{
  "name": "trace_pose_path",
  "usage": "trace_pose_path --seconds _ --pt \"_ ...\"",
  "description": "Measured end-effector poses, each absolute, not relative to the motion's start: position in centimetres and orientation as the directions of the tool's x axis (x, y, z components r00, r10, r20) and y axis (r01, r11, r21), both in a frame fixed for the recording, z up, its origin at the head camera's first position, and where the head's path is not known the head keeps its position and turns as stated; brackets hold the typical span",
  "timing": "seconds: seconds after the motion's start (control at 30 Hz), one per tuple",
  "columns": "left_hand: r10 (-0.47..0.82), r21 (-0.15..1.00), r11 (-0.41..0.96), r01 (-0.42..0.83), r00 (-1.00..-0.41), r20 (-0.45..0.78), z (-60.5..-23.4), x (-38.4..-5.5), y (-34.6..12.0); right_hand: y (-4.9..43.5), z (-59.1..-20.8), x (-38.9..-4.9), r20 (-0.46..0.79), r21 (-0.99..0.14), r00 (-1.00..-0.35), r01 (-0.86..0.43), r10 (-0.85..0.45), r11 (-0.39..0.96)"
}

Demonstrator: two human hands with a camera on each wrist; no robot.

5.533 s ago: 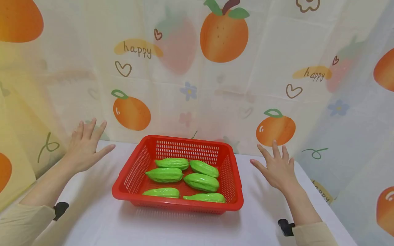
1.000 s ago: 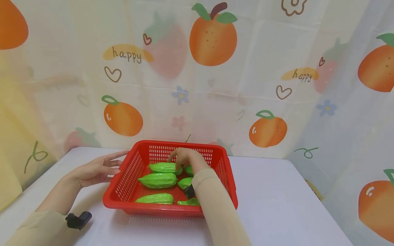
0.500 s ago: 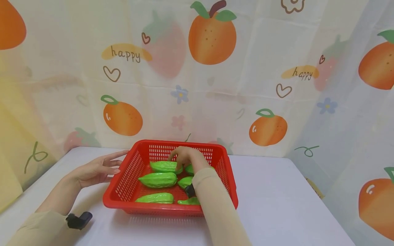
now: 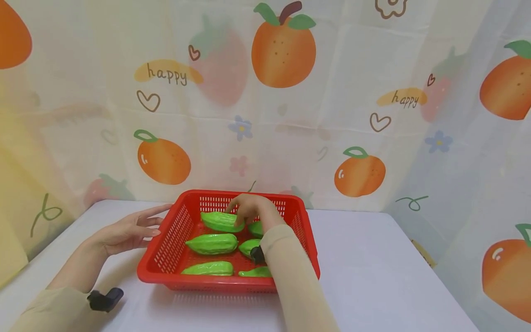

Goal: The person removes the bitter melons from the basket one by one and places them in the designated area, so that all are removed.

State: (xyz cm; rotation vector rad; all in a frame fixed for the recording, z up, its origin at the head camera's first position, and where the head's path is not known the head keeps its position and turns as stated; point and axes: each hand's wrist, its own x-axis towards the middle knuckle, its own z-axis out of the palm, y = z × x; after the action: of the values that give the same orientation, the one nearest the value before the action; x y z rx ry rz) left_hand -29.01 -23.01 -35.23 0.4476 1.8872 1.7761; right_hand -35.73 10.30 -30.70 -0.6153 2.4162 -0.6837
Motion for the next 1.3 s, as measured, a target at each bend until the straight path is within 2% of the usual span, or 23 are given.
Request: trace_pose_path --seconds 0.2,0.33,0.63,1.17,1.3 --pt "0.567 0.991 0.082 -0.107 -0.813 -0.134 -35.4 -29.0 -23.0 10.3 -29.9 -35.4 -0.368 -0.57 -0.741 -0.297 -0.562 0.766" --pt "0.563 0.99 0.082 -0.112 -0.815 -0.138 -35.6 -29.0 -23.1 10.5 -29.1 -35.1 -0.384 -0.587 -0.741 -0.265 -0.551 0.765" --pt "0.559 0.99 0.078 -0.115 -0.818 -0.139 -35.6 -29.0 -23.1 11.9 -27.3 -35.0 -0.333 -0.571 -0.776 -0.286 -0.536 0.77" --pt "0.549 0.991 0.088 -0.096 -0.826 -0.129 -35.5 -29.0 -22.9 15.5 -25.2 -34.8 -0.224 -0.704 -0.822 -0.235 -0.524 0.67" --pt "0.548 0.992 0.088 -0.094 -0.826 -0.127 -35.5 -29.0 -22.9 16.5 -24.5 -34.6 -0.171 -0.715 -0.834 -0.261 -0.525 0.648"
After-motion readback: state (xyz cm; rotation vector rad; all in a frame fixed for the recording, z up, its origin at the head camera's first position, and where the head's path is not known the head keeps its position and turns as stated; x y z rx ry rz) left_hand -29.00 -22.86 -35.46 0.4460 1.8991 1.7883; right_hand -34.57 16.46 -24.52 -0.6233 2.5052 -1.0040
